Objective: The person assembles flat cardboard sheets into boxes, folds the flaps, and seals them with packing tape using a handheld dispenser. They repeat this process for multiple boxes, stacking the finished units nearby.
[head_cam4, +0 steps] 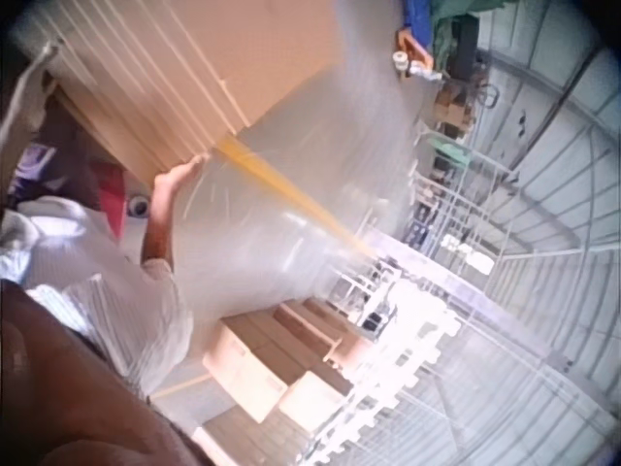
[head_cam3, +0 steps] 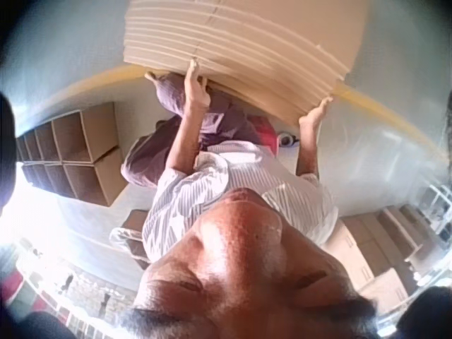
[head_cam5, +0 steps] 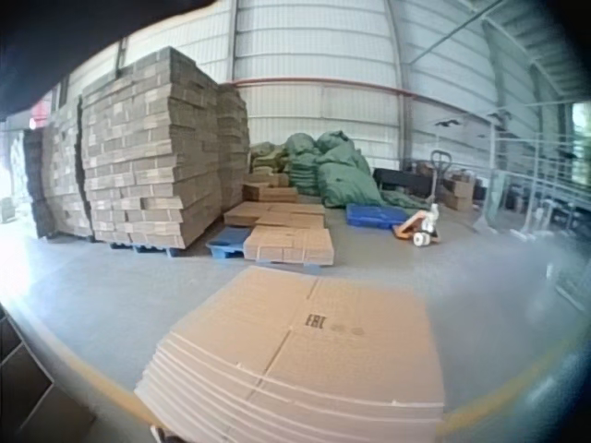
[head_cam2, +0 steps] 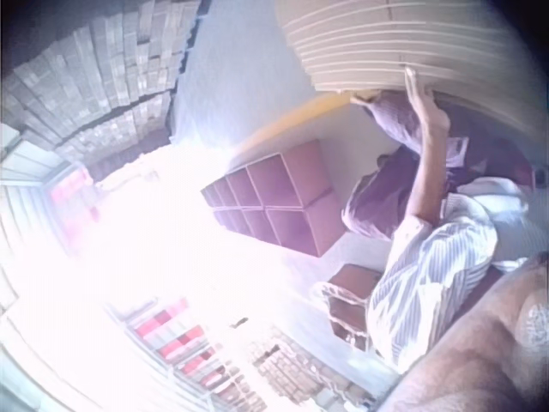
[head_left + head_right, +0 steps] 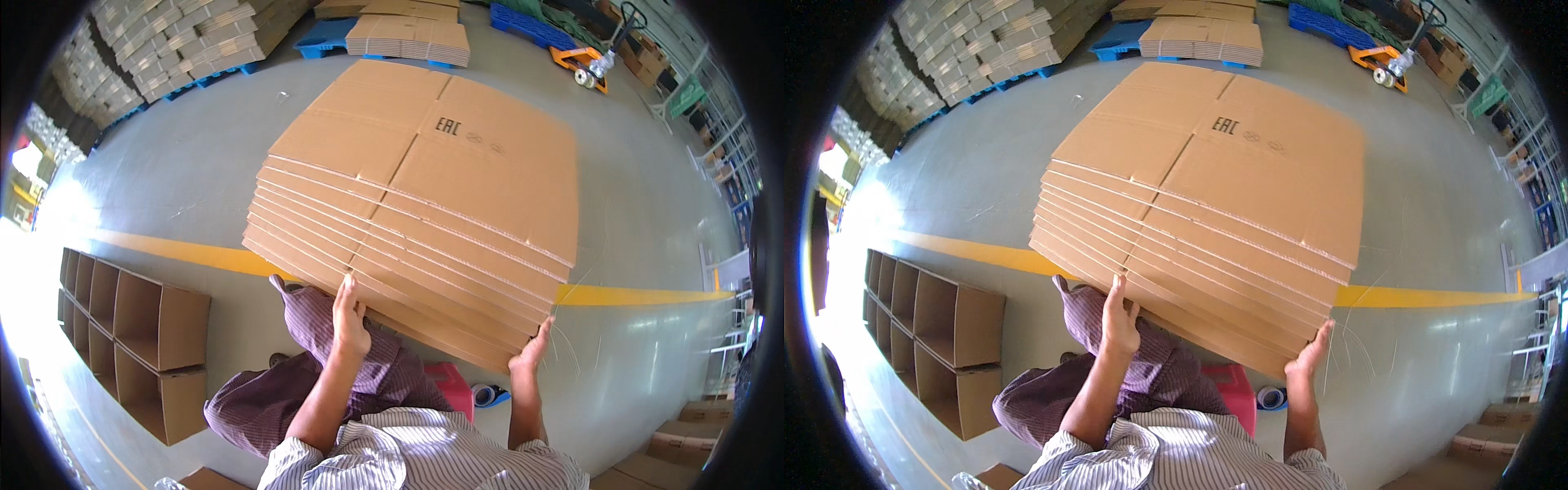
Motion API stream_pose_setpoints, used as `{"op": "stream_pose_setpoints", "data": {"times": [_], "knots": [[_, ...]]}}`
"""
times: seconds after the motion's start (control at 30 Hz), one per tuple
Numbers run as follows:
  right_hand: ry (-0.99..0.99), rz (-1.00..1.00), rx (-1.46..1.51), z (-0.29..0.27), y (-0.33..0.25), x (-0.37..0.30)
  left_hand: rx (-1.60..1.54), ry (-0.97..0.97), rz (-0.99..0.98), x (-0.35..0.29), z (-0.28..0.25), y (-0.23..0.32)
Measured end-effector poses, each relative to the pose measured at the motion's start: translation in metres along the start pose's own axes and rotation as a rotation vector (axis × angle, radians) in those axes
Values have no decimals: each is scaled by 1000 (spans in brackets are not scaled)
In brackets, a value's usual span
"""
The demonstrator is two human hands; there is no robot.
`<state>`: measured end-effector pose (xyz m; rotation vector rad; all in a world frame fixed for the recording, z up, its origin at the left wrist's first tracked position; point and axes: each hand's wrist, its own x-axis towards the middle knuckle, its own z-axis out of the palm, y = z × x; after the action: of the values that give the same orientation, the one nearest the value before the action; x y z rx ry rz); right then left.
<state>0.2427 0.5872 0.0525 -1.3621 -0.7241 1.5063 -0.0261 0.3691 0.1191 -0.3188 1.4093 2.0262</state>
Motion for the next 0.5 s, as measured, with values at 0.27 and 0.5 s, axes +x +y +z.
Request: {"op": "stream_pose_setpoints", "data": {"times": [0.27, 0.5], "knots": [[-31, -184, -166, 16, -44, 27, 240, -162, -95, -7, 2, -21], [-21, -473, -547, 64, -56, 157, 482, -487, -174, 7, 16, -59]]}}
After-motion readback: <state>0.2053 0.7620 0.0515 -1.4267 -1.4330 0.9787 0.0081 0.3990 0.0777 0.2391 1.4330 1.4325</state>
